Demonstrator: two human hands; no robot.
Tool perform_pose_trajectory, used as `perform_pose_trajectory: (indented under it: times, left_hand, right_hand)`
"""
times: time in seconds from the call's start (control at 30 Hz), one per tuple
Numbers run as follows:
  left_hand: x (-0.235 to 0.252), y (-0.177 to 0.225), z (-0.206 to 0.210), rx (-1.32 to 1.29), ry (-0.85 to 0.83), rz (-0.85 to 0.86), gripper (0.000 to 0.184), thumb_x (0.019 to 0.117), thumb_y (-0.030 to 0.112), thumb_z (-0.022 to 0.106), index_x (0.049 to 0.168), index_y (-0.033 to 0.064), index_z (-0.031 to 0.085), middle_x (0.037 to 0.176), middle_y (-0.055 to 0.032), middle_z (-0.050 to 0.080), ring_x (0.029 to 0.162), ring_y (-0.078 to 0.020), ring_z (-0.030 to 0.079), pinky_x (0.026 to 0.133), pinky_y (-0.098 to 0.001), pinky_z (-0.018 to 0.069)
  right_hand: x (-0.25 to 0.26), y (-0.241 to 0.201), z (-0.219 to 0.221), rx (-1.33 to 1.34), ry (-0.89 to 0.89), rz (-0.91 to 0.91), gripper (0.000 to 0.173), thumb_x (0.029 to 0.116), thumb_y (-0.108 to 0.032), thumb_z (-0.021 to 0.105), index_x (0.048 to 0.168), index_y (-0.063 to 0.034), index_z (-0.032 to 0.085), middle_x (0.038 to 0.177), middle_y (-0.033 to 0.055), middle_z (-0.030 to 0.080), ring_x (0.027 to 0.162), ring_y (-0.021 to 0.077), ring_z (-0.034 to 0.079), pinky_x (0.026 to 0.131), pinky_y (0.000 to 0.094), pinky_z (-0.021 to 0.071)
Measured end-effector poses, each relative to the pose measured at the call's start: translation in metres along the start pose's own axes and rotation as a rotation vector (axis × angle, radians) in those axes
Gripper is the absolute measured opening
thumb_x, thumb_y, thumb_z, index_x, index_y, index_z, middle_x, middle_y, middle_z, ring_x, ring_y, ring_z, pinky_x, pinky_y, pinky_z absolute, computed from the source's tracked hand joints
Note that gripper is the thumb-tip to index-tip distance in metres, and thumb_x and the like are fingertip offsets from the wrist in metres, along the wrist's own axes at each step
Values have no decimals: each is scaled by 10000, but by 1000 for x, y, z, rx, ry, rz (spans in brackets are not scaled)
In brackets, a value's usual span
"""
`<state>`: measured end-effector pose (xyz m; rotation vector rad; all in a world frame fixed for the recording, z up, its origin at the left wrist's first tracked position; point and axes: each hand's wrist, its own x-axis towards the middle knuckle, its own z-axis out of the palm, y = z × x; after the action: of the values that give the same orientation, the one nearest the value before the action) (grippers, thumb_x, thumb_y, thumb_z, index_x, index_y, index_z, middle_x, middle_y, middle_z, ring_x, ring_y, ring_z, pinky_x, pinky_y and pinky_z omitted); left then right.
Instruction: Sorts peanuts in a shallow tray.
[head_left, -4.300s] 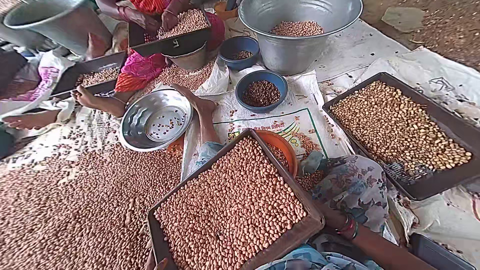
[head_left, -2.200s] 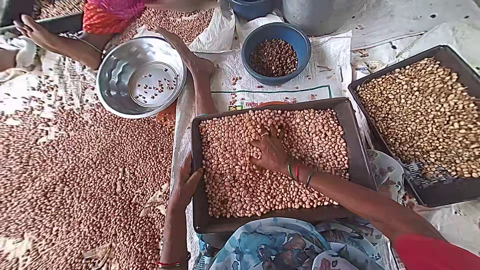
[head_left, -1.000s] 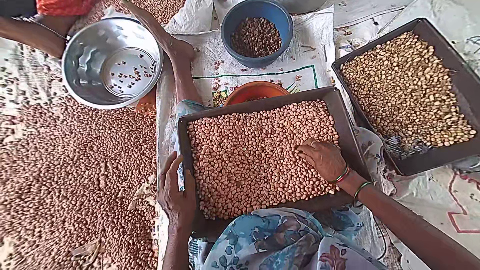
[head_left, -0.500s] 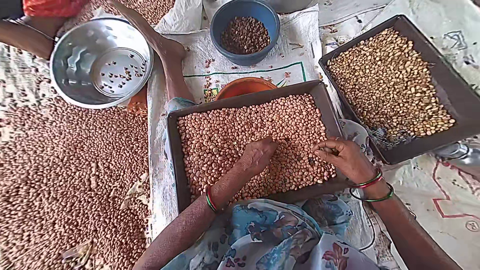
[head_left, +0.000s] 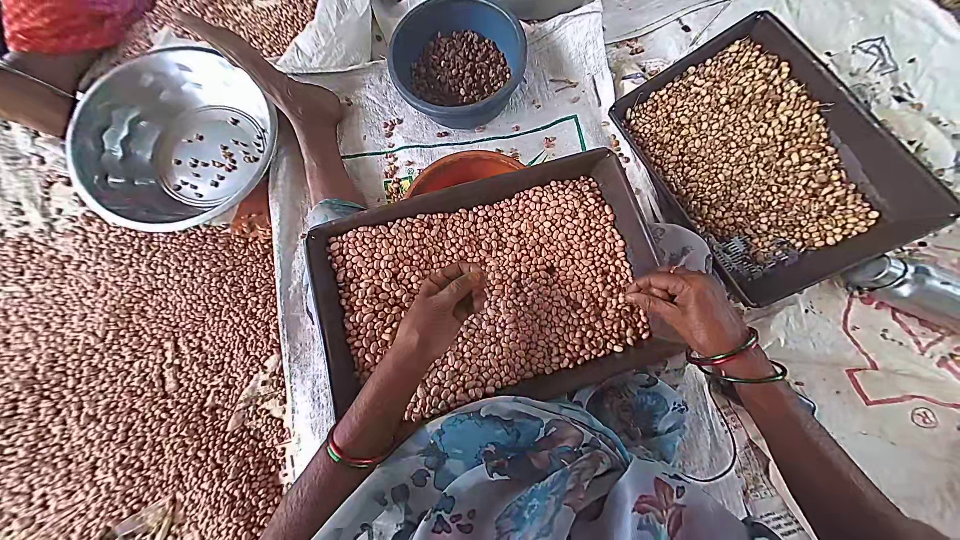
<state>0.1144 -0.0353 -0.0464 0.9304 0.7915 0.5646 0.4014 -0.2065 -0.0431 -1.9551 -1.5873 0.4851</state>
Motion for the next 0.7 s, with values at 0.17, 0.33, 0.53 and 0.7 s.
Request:
perform_pose_trajectory:
  times: [0.17,0.33,0.53,0.7]
  left_hand:
    - [-29,3,0,-453,127,-48,398,1070,99,309,887,83,663,836,-36,700,661,-63,677,651,-172,588]
    - [-42,-7,46,-356,196,-246,372,1103,73,275,978,21,622,868,-75,722,786,-125,721,798,-236,599]
    - [-27,-40,77,-416,-42,-399,478,1134,256,144,1173,6,550,1012,-77,693,915,-132,707,851,-251,577]
    - [-34,-45,69,-513,98,-398,464,1137,239,195,1046,15,592,874,-73,703,754,-117,708,705,-216,588]
  right_hand:
    - [3,-8,18,-97,-106,19,75,886,-22,749,945,25,756,811,207,678,749,381,672,669,556,526]
    - [8,-23,2,356,-52,73,36,875,-106,705,868,-71,698,642,-102,464,539,-64,382,505,108,321]
    - [8,-64,14,239,-147,-196,274,888,-213,708,1102,-53,767,1088,99,702,820,79,623,691,200,498]
    - [23,-41,31,-80,-197,-32,95,913,-45,739,981,9,777,942,216,694,859,373,682,753,527,542]
